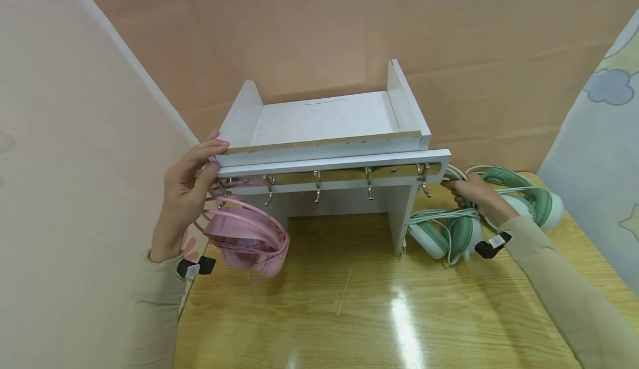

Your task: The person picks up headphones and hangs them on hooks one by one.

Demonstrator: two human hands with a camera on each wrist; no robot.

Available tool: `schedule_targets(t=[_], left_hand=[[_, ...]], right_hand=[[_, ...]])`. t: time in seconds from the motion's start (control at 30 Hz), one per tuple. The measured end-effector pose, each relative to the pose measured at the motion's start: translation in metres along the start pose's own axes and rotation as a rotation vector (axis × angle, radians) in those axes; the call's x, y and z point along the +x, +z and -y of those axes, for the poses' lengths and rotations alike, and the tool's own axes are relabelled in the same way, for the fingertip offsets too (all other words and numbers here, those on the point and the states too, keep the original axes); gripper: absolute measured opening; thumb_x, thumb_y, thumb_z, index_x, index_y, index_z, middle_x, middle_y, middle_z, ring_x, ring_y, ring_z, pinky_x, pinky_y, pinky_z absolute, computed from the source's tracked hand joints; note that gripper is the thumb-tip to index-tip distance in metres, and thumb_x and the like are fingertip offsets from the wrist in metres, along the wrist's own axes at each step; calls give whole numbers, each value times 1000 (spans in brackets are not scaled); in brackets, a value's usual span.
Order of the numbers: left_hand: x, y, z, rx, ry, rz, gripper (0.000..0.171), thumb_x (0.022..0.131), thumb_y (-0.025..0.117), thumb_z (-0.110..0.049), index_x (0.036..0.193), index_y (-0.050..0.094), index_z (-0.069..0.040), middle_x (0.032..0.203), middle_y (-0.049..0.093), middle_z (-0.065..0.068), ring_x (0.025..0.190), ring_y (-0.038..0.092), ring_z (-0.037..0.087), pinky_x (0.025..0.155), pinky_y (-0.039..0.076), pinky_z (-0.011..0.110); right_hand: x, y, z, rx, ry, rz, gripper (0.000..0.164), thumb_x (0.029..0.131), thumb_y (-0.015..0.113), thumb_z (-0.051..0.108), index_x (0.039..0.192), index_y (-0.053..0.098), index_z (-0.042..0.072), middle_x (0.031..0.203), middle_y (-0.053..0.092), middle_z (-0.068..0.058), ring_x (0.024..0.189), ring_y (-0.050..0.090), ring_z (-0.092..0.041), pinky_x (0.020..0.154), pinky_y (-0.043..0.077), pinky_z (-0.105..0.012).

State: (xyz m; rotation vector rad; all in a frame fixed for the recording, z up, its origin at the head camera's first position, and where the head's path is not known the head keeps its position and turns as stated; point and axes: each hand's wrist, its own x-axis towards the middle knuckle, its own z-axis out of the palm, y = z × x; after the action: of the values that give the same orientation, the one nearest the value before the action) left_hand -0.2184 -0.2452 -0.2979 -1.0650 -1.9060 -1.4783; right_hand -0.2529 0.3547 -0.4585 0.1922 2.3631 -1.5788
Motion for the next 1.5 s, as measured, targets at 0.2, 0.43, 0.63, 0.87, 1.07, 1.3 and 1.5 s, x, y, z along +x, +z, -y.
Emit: schedule_targets(t=[0.2, 0.43, 0.63, 0.87, 1.07, 1.3, 1.5], left_hand=[[1, 1, -1, -2, 3, -1, 30, 99, 53, 15, 126, 67, 15, 134, 74, 3, 154, 46, 35, 133, 35, 45], [0, 1, 0, 6, 1, 1, 30, 99, 54, 15, 126, 68, 15, 134, 74, 2, 154, 47, 34, 133, 35, 45], [-1, 1, 1, -3, 6, -2, 30, 99, 53, 15, 126, 67, 15, 134, 74, 2, 154, 46, 35, 133, 34, 46], [1, 1, 1, 5, -1, -2, 31, 99, 53, 15, 126, 67, 14, 134, 74, 1, 154, 46, 35, 133, 34, 45], [1, 2, 2, -5, 4, -1, 30, 99, 53, 15, 126, 67, 15, 134, 74, 3, 154, 46, 35, 132, 36, 45], [1, 4, 3, -10, 29, -1, 31, 99, 52, 16, 126, 66, 16, 134, 74, 4, 154, 46, 37, 133, 33, 48], [3, 3, 2, 14, 20, 2, 30, 99, 53, 15, 126, 67, 15, 133, 74, 2, 153, 48, 35, 133, 34, 46]], right_hand=[[-10, -1, 2, 91, -19, 25, 41, 114, 48, 32, 75, 39, 23, 58, 34, 10, 53, 35, -8, 53, 37, -28], [-22, 1, 0, 170, -23, -14, 39, 114, 46, 28, 76, 50, 20, 57, 39, 8, 49, 37, -8, 48, 37, -28], [-33, 2, -1, 252, -51, -20, 39, 115, 37, 21, 78, 47, 17, 57, 36, 9, 48, 36, -7, 49, 23, -37], [-47, 2, -2, 275, -124, -26, 36, 115, 33, 17, 82, 47, 13, 69, 43, 4, 50, 34, -10, 53, 19, -41], [-56, 5, -2, 277, -181, -66, 39, 115, 32, 16, 76, 39, 16, 59, 34, 7, 48, 29, -14, 54, 17, -44], [-71, 4, -3, 350, -219, -127, 41, 114, 38, 13, 74, 46, 16, 56, 33, 6, 49, 22, -21, 57, 13, -45], [-84, 5, -6, 371, -280, -160, 47, 114, 36, 16, 68, 36, 19, 55, 23, -1, 52, 14, -27, 57, 11, -48]])
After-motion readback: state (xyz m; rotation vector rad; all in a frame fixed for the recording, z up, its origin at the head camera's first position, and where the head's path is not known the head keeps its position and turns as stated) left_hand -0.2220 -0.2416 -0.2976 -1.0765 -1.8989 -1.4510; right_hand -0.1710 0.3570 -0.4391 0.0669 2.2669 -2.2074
